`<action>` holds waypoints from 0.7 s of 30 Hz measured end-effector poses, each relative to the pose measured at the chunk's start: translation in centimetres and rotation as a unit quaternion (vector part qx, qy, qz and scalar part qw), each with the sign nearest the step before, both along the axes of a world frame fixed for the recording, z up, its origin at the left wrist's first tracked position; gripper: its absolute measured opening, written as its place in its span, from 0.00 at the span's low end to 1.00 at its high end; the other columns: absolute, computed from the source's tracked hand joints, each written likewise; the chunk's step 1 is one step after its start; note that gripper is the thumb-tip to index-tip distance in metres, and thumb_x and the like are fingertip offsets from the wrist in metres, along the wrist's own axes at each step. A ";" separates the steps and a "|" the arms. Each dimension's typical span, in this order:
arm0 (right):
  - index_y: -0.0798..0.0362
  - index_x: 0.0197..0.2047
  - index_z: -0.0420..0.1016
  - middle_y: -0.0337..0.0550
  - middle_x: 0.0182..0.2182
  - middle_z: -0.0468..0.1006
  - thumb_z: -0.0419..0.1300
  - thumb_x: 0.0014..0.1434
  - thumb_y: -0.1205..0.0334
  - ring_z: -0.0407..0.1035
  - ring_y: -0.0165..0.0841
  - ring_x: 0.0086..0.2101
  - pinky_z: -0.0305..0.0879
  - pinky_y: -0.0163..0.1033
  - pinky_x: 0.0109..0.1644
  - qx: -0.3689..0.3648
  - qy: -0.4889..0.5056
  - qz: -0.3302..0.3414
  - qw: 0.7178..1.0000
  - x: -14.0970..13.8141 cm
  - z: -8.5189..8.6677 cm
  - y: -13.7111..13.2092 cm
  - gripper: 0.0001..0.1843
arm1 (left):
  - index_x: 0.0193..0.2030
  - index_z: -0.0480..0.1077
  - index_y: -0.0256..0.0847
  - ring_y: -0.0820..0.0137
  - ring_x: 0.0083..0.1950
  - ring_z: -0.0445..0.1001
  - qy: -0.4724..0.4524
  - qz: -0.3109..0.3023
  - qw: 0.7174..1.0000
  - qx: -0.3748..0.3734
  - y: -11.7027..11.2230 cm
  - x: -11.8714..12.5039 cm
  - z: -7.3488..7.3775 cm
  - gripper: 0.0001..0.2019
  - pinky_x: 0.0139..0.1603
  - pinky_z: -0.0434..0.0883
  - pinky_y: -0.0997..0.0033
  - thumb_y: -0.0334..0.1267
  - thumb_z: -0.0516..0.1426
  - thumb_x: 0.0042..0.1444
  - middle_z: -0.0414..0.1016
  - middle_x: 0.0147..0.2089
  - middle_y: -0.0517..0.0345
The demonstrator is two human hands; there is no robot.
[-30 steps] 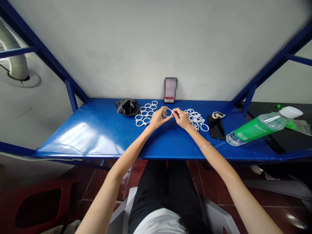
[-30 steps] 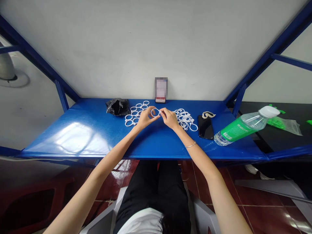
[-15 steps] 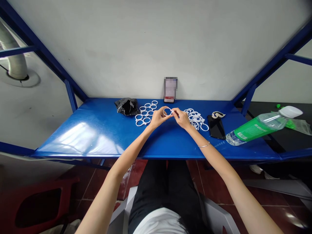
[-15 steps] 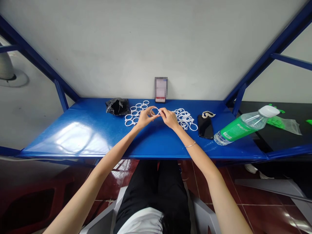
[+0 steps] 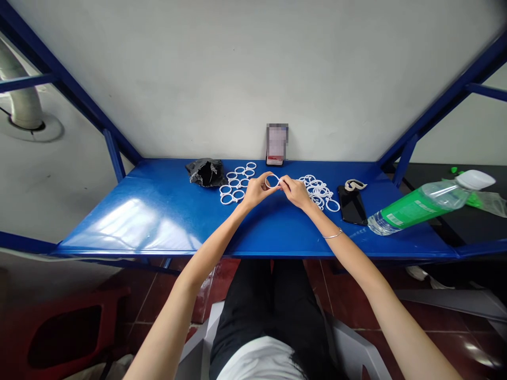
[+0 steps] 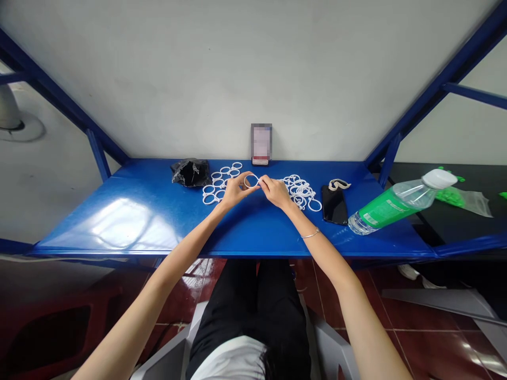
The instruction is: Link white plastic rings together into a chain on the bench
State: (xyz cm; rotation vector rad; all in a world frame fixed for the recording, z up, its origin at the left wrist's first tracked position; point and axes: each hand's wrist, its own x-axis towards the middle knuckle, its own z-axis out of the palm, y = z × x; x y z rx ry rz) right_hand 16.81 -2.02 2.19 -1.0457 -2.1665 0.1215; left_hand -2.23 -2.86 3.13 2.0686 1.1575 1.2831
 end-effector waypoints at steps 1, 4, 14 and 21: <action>0.49 0.41 0.69 0.43 0.28 0.80 0.38 0.73 0.45 0.75 0.37 0.29 0.61 0.38 0.33 -0.001 0.003 0.001 1.000 0.0 0.0 0.0 0.24 | 0.50 0.73 0.36 0.76 0.22 0.66 0.001 -0.001 1.000 -0.001 0.0 0.0 0.0 0.28 0.26 0.64 0.77 0.59 0.62 0.53 0.71 0.23 0.63; 0.49 0.40 0.69 0.43 0.28 0.80 0.39 0.73 0.45 0.75 0.37 0.29 0.61 0.38 0.33 -0.003 0.011 0.002 1.000 -0.1 0.1 -0.1 0.24 | 0.49 0.73 0.36 0.76 0.22 0.66 -0.001 0.000 1.000 -0.003 0.0 0.0 0.1 0.28 0.26 0.64 0.77 0.59 0.62 0.53 0.71 0.23 0.63; 0.49 0.36 0.69 0.42 0.26 0.78 0.40 0.72 0.47 0.73 0.36 0.27 0.62 0.38 0.34 -0.005 0.025 0.012 1.000 -0.1 0.2 -0.2 0.23 | 0.49 0.73 0.37 0.76 0.22 0.66 -0.004 -0.003 1.000 -0.002 0.0 0.0 0.0 0.28 0.26 0.64 0.77 0.60 0.61 0.53 0.70 0.22 0.63; 0.49 0.34 0.70 0.40 0.24 0.76 0.40 0.72 0.46 0.71 0.34 0.25 0.61 0.37 0.33 -0.010 0.030 0.011 0.999 -0.1 0.2 -0.3 0.25 | 0.48 0.73 0.37 0.77 0.21 0.65 -0.009 0.001 1.000 0.012 0.0 0.1 -0.1 0.26 0.25 0.64 0.77 0.58 0.62 0.54 0.68 0.22 0.64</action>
